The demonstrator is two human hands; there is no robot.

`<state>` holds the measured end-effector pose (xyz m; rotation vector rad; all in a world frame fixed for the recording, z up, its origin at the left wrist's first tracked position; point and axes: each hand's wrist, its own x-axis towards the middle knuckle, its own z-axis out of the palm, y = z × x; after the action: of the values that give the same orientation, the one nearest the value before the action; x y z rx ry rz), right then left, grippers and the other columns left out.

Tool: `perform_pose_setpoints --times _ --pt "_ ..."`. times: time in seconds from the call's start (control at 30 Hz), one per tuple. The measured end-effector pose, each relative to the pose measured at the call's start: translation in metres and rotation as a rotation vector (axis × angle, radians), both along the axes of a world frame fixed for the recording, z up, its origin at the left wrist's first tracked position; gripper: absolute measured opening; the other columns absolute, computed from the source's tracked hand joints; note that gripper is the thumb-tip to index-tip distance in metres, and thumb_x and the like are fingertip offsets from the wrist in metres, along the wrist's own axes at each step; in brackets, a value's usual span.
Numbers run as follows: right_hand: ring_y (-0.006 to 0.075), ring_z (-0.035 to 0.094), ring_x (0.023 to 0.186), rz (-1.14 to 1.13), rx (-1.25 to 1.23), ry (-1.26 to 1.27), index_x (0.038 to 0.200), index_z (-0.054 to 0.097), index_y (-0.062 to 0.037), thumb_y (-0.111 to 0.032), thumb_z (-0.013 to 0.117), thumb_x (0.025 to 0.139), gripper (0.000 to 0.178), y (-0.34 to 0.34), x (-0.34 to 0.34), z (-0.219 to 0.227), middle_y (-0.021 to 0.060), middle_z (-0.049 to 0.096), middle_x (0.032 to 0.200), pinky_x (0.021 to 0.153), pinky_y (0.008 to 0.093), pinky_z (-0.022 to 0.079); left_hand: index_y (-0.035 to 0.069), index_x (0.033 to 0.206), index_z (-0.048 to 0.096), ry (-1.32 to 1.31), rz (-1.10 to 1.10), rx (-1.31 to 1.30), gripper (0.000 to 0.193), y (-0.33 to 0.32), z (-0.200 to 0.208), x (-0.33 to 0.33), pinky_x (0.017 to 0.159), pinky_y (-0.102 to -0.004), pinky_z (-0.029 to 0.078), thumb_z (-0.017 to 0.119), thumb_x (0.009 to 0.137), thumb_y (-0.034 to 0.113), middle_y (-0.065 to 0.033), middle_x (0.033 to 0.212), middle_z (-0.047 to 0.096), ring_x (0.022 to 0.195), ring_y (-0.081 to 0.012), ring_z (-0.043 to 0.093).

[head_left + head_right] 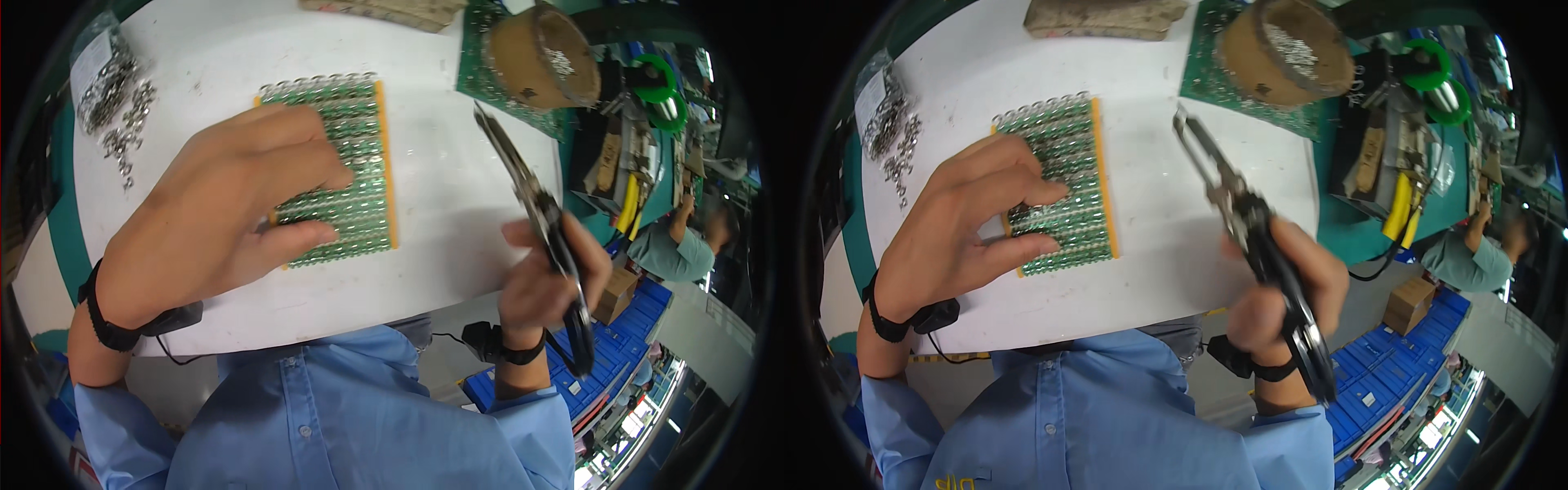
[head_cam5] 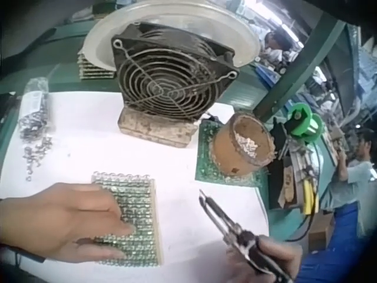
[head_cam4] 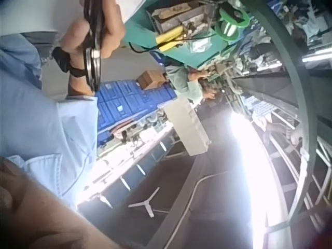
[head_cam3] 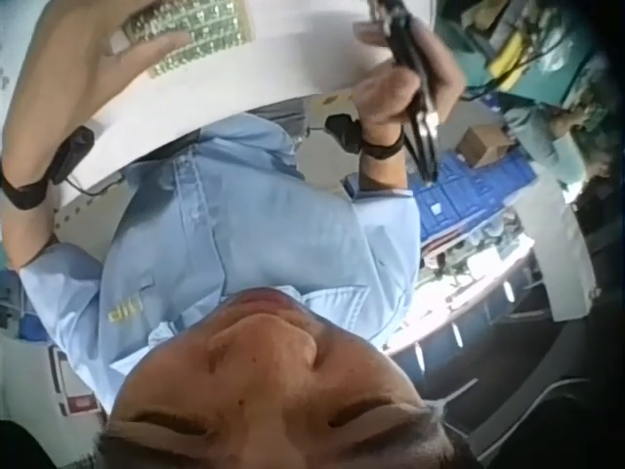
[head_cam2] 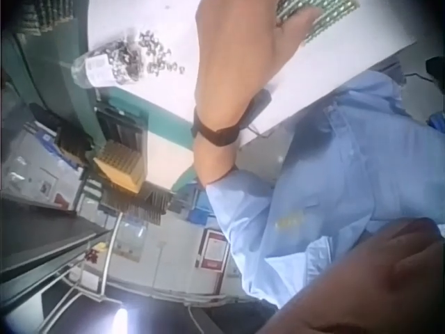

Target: The person picks up a metal component from a bag, places it onto a circuit board, and solders it using a soldering iron, repeating this process for several components.

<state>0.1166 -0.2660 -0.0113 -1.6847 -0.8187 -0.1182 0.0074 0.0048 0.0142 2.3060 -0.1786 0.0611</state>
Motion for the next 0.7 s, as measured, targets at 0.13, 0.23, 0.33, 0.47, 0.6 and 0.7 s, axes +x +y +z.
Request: perform_pose_setpoints --times 0.13,0.23,0.33,0.47,0.6,0.7 --pt "0.0233 0.062 0.057 0.278 0.029 -0.106 0.112 0.054 0.0020 -0.054 0.054 0.093 0.059 0.002 -0.014 0.004 0.0121 0.060 0.065 0.051 0.0332 0.049 0.000 0.096 0.066 -0.001 -0.024 -0.023 0.040 0.002 -0.003 -0.001 0.063 -0.0373 0.042 0.081 0.060 0.009 -0.0106 0.085 0.054 0.076 -0.0278 0.052" --pt "0.0235 0.060 0.056 0.447 -0.135 -0.218 0.110 0.053 -0.0016 -0.056 0.051 0.093 0.057 0.007 -0.015 0.007 0.0109 0.060 0.063 0.051 0.0330 0.049 -0.001 0.095 0.065 -0.093 -0.033 -0.002 0.042 0.003 -0.008 -0.001 0.062 -0.0376 0.041 0.082 0.058 0.009 -0.0110 0.083 0.054 0.074 -0.0279 0.052" --pt "0.0224 0.060 0.053 0.526 -0.179 -0.285 0.109 0.052 -0.0012 -0.056 0.050 0.094 0.056 0.013 -0.012 0.005 0.0094 0.060 0.059 0.049 0.0320 0.048 -0.001 0.094 0.065 -0.100 -0.025 -0.027 0.042 0.004 -0.012 -0.003 0.060 -0.0378 0.041 0.081 0.057 0.009 -0.0113 0.081 0.054 0.071 -0.0277 0.052" --pt "0.0216 0.060 0.051 0.537 -0.169 -0.319 0.107 0.052 0.0005 -0.054 0.050 0.095 0.056 0.018 -0.009 0.002 0.0107 0.062 0.060 0.047 0.0315 0.047 -0.001 0.094 0.065 -0.140 -0.009 -0.106 0.043 0.002 -0.019 -0.003 0.059 -0.0377 0.040 0.081 0.056 0.009 -0.0115 0.079 0.054 0.070 -0.0274 0.052" --pt "0.0220 0.060 0.053 0.556 -0.199 -0.312 0.108 0.051 0.0007 -0.054 0.050 0.095 0.056 0.019 -0.009 0.004 0.0117 0.062 0.061 0.047 0.0319 0.048 -0.001 0.093 0.065 -0.176 0.006 -0.165 0.043 -0.002 -0.023 0.001 0.059 -0.0375 0.040 0.080 0.056 0.011 -0.0116 0.080 0.054 0.070 -0.0272 0.052" --pt "0.0228 0.061 0.055 0.546 -0.240 -0.282 0.110 0.050 -0.0003 -0.053 0.049 0.095 0.055 0.017 -0.010 0.006 0.0130 0.062 0.063 0.049 0.0325 0.048 -0.001 0.092 0.065 -0.097 -0.007 -0.084 0.042 0.001 -0.016 -0.002 0.059 -0.0373 0.040 0.080 0.056 0.012 -0.0117 0.080 0.053 0.070 -0.0269 0.053"
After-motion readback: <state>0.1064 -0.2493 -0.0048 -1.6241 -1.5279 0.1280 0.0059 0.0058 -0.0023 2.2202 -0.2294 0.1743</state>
